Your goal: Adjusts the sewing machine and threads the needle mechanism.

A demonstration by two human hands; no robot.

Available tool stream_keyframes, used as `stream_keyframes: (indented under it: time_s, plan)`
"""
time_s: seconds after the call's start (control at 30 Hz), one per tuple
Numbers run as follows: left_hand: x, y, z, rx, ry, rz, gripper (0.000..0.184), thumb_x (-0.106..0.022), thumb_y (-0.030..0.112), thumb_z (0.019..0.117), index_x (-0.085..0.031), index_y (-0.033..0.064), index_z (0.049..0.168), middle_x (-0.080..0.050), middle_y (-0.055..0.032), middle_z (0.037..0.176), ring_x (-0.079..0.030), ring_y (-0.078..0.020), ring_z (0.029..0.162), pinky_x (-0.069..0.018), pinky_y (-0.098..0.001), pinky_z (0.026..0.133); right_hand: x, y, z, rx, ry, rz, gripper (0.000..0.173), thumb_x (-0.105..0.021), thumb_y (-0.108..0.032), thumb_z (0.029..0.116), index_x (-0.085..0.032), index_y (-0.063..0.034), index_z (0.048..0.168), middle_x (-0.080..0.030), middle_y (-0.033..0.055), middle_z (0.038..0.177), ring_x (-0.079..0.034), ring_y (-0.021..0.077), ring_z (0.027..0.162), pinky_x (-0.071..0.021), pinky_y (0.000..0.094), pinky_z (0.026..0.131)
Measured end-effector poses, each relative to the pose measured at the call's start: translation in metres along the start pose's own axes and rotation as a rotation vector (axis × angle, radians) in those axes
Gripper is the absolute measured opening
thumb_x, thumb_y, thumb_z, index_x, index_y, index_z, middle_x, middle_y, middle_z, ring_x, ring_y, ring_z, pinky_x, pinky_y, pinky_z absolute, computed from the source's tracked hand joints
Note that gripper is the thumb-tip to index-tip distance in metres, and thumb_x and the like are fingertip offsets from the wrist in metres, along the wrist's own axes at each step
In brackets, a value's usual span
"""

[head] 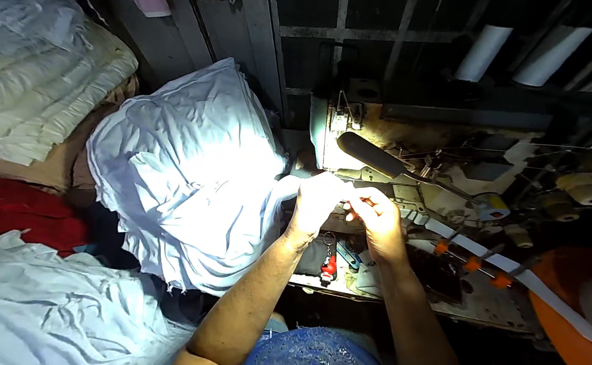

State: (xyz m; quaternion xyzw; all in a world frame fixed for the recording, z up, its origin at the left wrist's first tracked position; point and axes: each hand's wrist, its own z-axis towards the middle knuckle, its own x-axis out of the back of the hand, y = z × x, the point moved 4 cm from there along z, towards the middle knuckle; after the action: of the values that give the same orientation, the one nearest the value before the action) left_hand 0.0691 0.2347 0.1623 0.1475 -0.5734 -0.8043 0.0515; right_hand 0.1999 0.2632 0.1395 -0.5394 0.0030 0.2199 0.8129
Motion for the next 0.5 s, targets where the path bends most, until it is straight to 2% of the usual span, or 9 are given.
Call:
stream_keyframes:
  time_s: [0.1, 0.17, 0.37, 0.5]
  plan:
    - [0.0015, -0.0045, -0.0025, 0.061, -0.074, -0.161, 0.024, -0.052, 0.0, 0.0968, -0.064, 0.0128, 0.081, -0.054, 0.0075, 0.059, -0.045, 0.0021, 0.048, -0.0385, -0.0126, 0.047, -0.0011, 0.0044, 0.0011, -0.103, 0.004, 0.122, 0.017, -0.053, 0.005, 0.0979, -0.069, 0.0002, 0.095, -0.073, 0.0042, 0.084, -0.069, 0.007, 0.068, -0.0589, 0.0206, 0.064]
    - [0.0029, -0.0068, -0.0033, 0.087, -0.104, -0.232, 0.028, -0.047, 0.003, 0.0989, -0.062, 0.0142, 0.079, -0.048, 0.0088, 0.056, -0.042, 0.0018, 0.047, -0.0362, -0.013, 0.046, -0.0006, 0.0057, 0.0013, -0.117, 0.021, 0.158, 0.019, -0.052, 0.006, 0.0981, -0.07, 0.0006, 0.096, -0.073, 0.0053, 0.084, -0.068, 0.008, 0.067, -0.059, 0.0215, 0.064]
    - [0.0065, -0.0071, -0.0067, 0.031, -0.088, -0.236, 0.025, -0.056, 0.0, 0.093, -0.063, 0.0151, 0.074, -0.049, 0.0088, 0.057, -0.042, 0.0015, 0.048, -0.0359, -0.013, 0.047, -0.001, 0.0031, 0.0001, -0.09, 0.029, 0.177, 0.018, -0.054, 0.008, 0.0966, -0.071, 0.001, 0.099, -0.074, 0.005, 0.083, -0.069, 0.008, 0.068, -0.0602, 0.0219, 0.065]
    - [0.0065, -0.0064, -0.0065, -0.013, -0.072, -0.227, 0.025, -0.057, 0.001, 0.0908, -0.063, 0.0168, 0.072, -0.048, 0.0095, 0.056, -0.042, 0.0013, 0.048, -0.0369, -0.0141, 0.047, -0.0001, 0.0029, -0.001, -0.094, 0.048, 0.207, 0.02, -0.052, 0.009, 0.0969, -0.07, 0.0025, 0.1, -0.074, 0.0063, 0.082, -0.069, 0.009, 0.067, -0.0601, 0.0226, 0.066]
